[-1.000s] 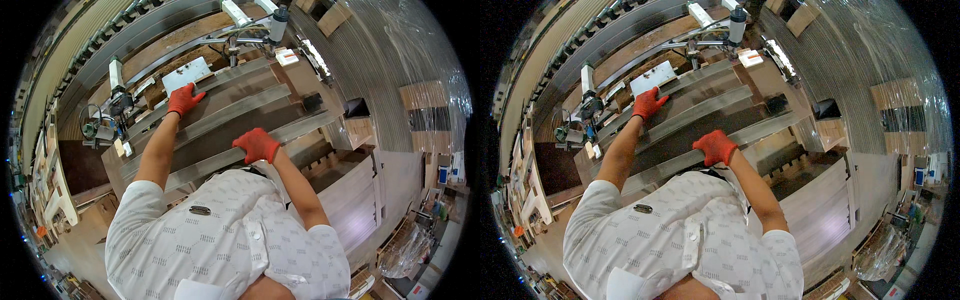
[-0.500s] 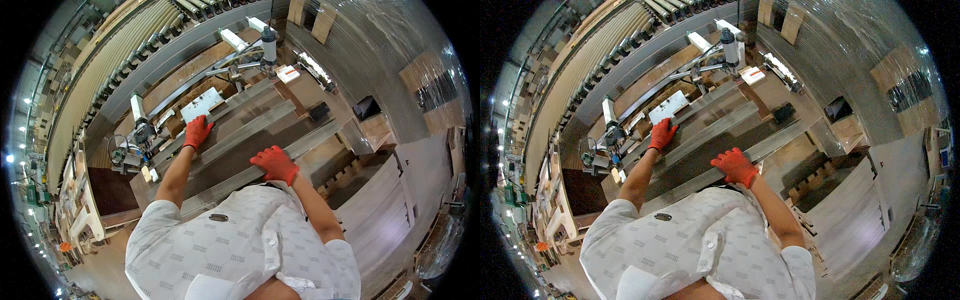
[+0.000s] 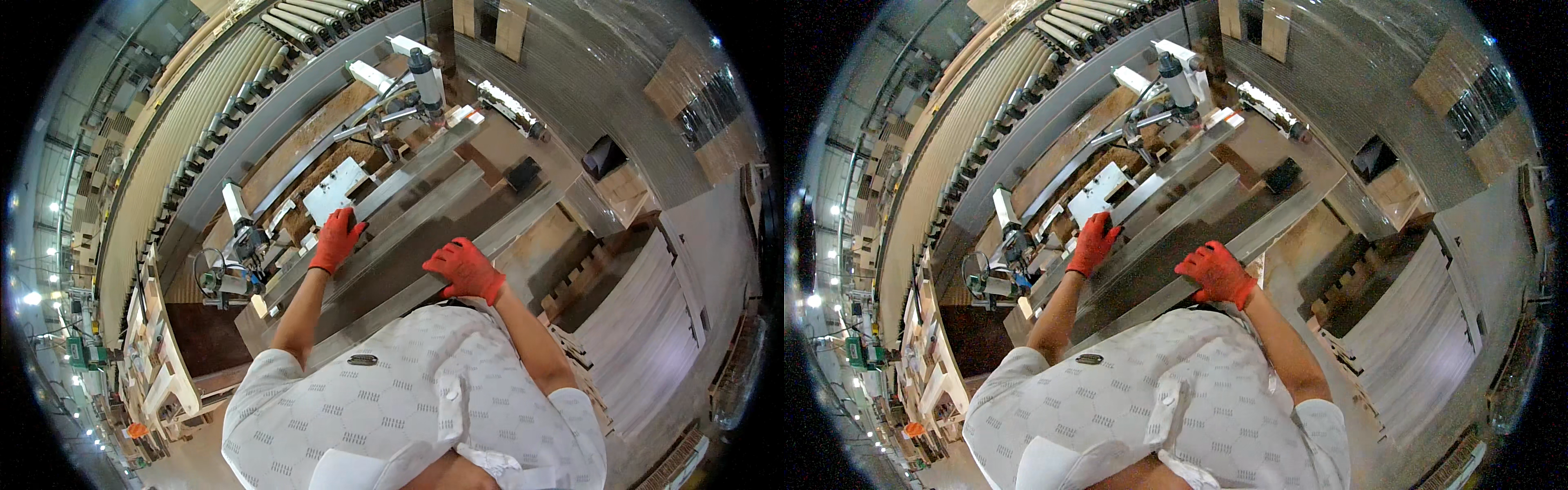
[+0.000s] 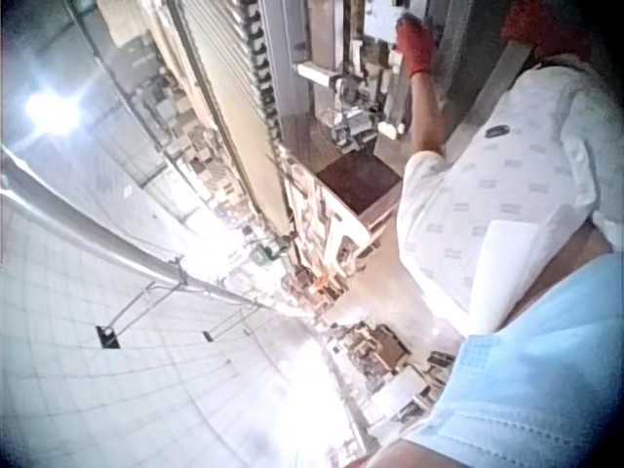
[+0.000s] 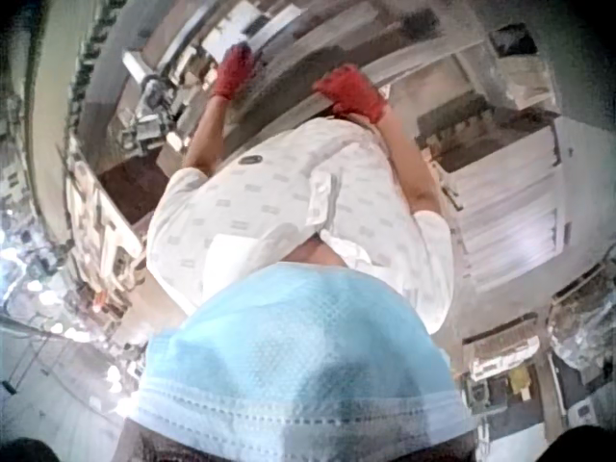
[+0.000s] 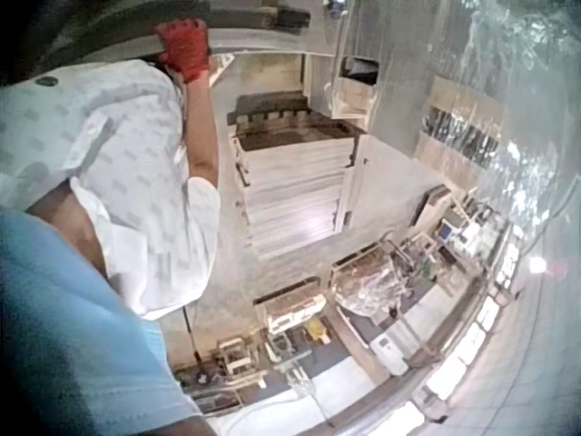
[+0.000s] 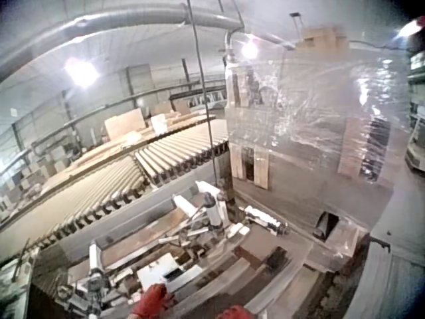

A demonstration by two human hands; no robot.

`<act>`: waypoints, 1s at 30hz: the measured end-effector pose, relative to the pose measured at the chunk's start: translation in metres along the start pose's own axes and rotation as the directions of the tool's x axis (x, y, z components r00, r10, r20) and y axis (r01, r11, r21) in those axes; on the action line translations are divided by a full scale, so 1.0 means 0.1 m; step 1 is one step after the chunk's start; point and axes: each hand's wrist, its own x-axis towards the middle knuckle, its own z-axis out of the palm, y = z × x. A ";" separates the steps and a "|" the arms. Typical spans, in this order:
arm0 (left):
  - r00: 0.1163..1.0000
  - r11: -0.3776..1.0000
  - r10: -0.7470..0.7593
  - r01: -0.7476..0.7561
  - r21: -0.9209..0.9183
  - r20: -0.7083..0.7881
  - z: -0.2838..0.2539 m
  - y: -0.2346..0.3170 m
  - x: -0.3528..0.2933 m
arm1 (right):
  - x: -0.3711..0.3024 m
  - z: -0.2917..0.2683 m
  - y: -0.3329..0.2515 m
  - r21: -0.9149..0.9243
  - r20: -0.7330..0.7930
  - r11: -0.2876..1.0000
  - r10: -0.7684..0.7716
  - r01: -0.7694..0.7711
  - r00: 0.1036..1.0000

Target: The person feeds wooden panels into a processing machine and then carries and stacks the panels onto a wooden pallet.

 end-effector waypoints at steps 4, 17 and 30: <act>1.000 0.999 -0.002 0.003 0.049 -0.015 -0.22 0.47 -0.31 | -0.05 0.01 0.02 0.074 -0.068 0.997 -0.011 0.016 0.998; 0.997 0.970 0.067 -0.056 0.236 -0.039 -0.24 0.67 -1.00 | 0.05 -0.08 -0.03 0.187 -0.087 0.981 -0.037 0.053 0.996; 0.999 0.993 -0.051 0.050 0.111 0.002 -0.50 0.62 -0.37 | 0.70 -0.47 -0.04 0.191 -0.441 0.971 0.219 -0.147 0.871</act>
